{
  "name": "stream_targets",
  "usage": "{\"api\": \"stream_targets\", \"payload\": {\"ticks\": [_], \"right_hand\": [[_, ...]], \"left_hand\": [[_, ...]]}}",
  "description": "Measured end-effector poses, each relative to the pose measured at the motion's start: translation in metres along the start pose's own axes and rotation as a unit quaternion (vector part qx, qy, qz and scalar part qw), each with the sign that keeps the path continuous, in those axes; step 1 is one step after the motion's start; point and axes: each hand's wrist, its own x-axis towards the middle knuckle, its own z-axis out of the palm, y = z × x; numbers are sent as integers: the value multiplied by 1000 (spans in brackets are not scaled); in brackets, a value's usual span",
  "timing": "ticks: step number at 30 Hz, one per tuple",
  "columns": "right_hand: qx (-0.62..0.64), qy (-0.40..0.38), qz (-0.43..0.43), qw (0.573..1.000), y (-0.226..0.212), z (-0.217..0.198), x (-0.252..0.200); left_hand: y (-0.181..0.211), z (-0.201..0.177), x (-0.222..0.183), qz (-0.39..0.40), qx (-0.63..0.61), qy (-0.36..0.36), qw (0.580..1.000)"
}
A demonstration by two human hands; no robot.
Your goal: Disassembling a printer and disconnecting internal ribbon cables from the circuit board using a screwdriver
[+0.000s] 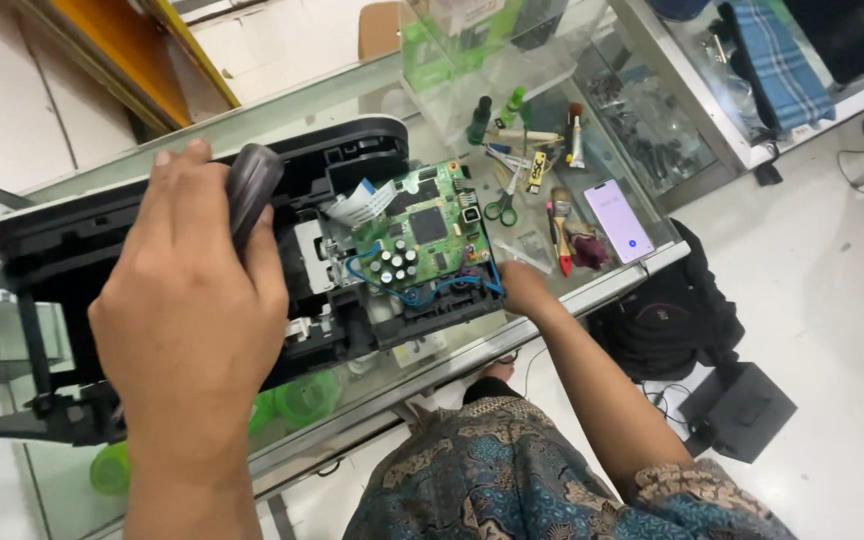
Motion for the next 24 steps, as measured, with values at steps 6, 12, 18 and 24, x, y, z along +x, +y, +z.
{"api": "stream_targets", "payload": {"ticks": [6, 12, 18, 24], "right_hand": [[174, -57, 140, 973, 0, -45, -57], [51, 203, 20, 978, 80, -35, 12], [-64, 190, 10, 980, 97, -26, 36], [180, 396, -162, 886, -65, -173, -103]], "left_hand": [[-1, 5, -4, 12, 35, 8, 999], [4, -2, 4, -12, -24, -17, 1000], [5, 2, 3, -32, -40, 1, 999], [4, 5, 3, -38, -53, 3, 998]]}}
